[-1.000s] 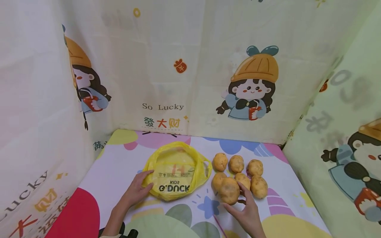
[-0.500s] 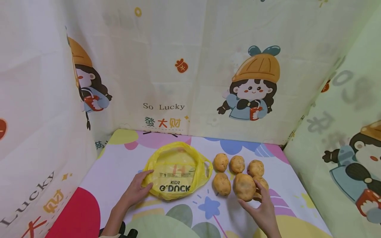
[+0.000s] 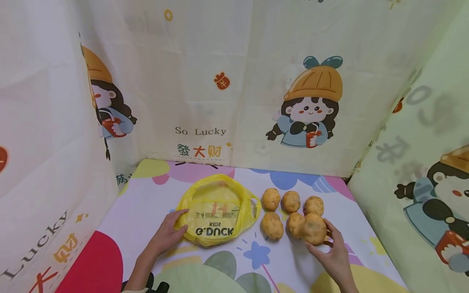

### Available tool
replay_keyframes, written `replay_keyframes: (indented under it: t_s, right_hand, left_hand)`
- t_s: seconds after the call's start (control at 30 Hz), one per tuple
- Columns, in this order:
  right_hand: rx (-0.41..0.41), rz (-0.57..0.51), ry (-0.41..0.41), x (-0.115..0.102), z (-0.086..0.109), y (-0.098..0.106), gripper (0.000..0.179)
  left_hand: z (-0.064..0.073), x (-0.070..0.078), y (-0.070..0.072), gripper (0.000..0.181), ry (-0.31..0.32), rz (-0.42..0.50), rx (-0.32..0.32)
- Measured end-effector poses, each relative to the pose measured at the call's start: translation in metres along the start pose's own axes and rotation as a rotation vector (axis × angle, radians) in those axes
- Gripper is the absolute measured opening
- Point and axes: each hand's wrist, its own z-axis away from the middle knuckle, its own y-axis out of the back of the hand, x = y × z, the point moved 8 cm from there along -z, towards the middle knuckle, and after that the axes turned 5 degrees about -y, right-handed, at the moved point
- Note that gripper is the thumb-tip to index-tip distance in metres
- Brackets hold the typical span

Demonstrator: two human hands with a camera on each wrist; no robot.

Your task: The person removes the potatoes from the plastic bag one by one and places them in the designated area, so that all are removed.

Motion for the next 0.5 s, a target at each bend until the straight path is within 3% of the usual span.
replay_keyframes:
  t_s: [0.3, 0.5]
  right_hand:
    - [0.004, 0.028, 0.013, 0.014, -0.003, 0.012, 0.095]
    - [0.032, 0.041, -0.037, 0.025, -0.005, 0.023, 0.097]
  left_hand:
    - [0.000, 0.001, 0.001, 0.051, -0.021, 0.013, 0.005]
    - [0.000, 0.002, 0.001, 0.051, -0.044, 0.014, 0.015]
